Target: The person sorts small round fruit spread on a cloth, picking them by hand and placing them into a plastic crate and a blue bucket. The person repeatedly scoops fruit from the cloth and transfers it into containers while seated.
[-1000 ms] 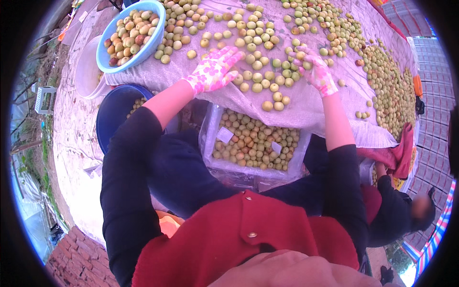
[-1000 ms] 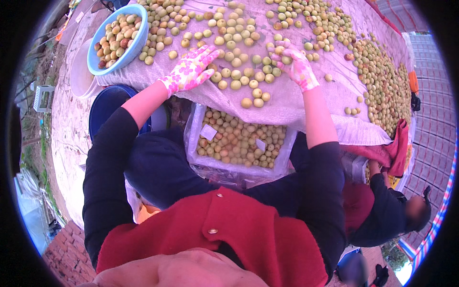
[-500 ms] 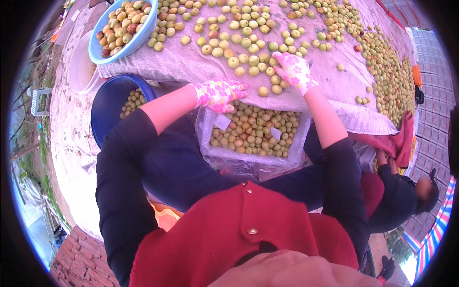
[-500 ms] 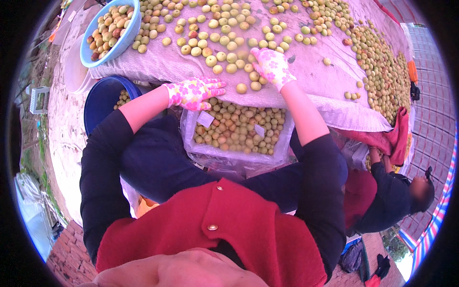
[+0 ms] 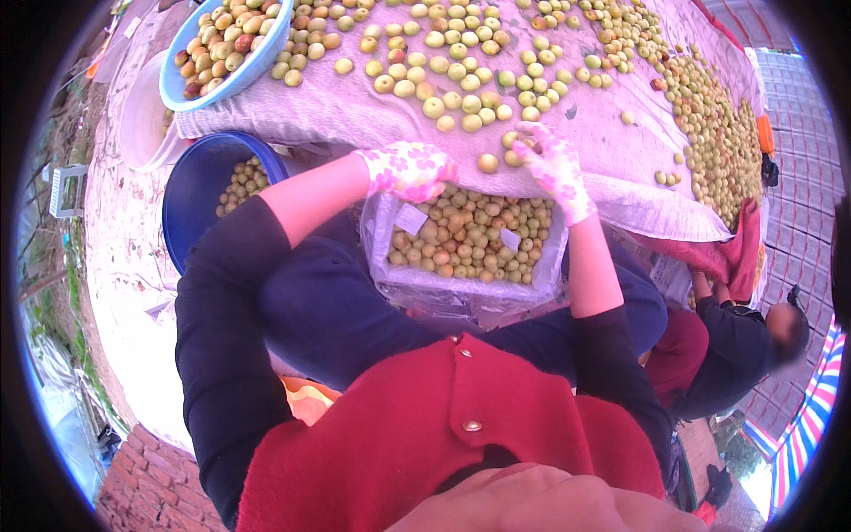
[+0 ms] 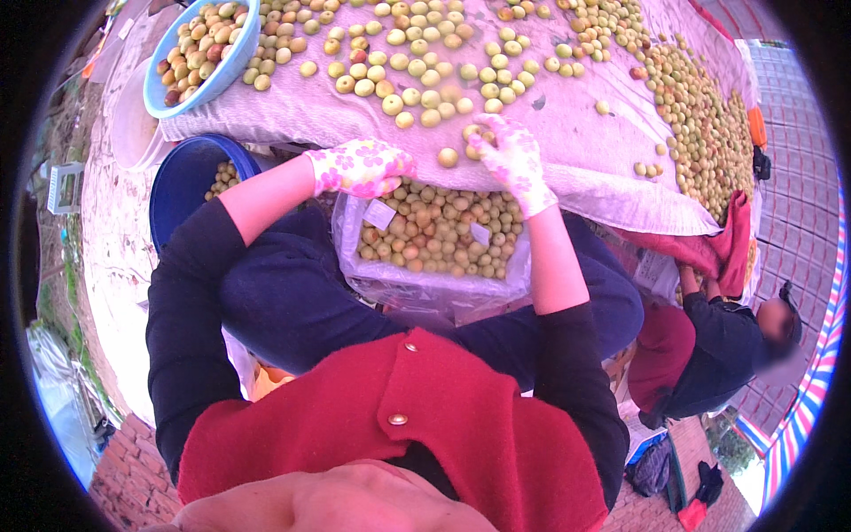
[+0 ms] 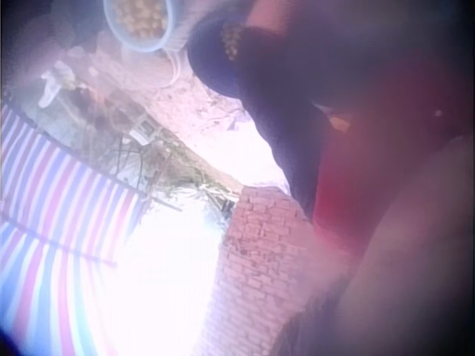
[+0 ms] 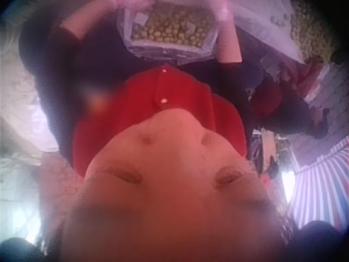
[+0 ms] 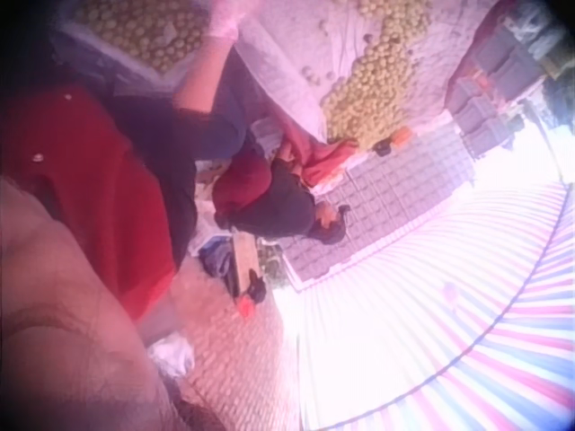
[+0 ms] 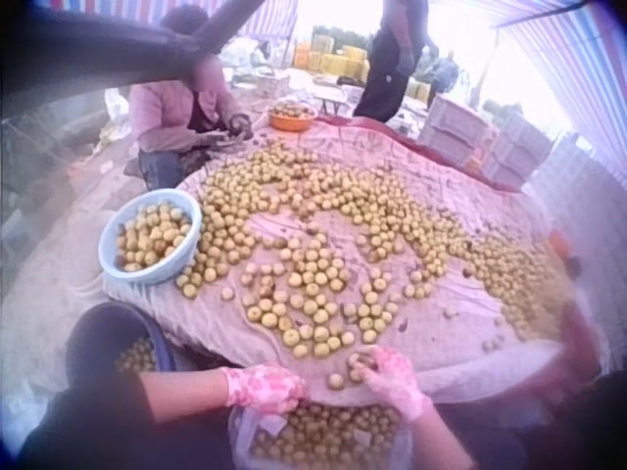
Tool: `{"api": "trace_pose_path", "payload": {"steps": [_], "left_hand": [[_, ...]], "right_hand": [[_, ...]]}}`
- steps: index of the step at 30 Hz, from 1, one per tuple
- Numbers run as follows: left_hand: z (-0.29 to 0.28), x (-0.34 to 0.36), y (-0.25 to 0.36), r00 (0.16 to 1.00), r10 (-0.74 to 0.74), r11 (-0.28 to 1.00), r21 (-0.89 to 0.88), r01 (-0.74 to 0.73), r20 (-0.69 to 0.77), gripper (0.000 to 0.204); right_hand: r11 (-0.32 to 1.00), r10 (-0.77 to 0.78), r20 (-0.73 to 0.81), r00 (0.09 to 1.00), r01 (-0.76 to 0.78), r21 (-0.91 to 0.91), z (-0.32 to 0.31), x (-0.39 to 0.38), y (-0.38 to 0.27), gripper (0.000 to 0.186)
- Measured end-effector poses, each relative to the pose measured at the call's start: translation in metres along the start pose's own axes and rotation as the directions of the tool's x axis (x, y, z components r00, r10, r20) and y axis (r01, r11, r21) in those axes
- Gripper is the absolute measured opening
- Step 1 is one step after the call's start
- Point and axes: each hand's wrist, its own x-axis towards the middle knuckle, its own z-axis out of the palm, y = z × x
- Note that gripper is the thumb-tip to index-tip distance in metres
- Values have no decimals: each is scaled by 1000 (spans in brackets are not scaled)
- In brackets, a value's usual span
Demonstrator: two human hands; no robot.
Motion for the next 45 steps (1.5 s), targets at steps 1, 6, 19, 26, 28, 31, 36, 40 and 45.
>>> {"api": "trace_pose_path", "payload": {"steps": [1,6,19,26,28,31,36,40,45], "left_hand": [[0,3,5,988,40,999,5,-40,-147,41],[15,33,26,885,158,986,111,-121,-438,42],[20,39,15,918,102,989,141,-50,-384,28],[-16,17,-3,733,-423,902,-325,284,-533,25],[-17,12,-11,679,-374,926,-301,230,-632,26],[-2,15,-16,758,-243,969,-124,212,-606,22],[13,28,-20,797,-185,979,-41,198,-574,14],[3,24,-4,941,-132,991,-54,122,-311,21],[-29,7,-6,942,-333,580,-778,242,45,21]], "right_hand": [[992,-72,25,997,74,-104,11,4,0,35],[972,-30,44,999,39,-232,26,19,4,34],[979,191,53,980,-194,70,34,62,4,26],[992,-120,85,989,123,-24,55,42,-19,32],[985,-64,185,981,92,-148,59,42,-29,45],[988,-44,209,977,73,-137,38,40,-39,45],[957,8,577,817,-174,233,-20,21,-39,41],[957,-98,276,956,14,291,1,50,-39,32],[944,-322,20,947,322,-75,56,102,-51,28]]}}
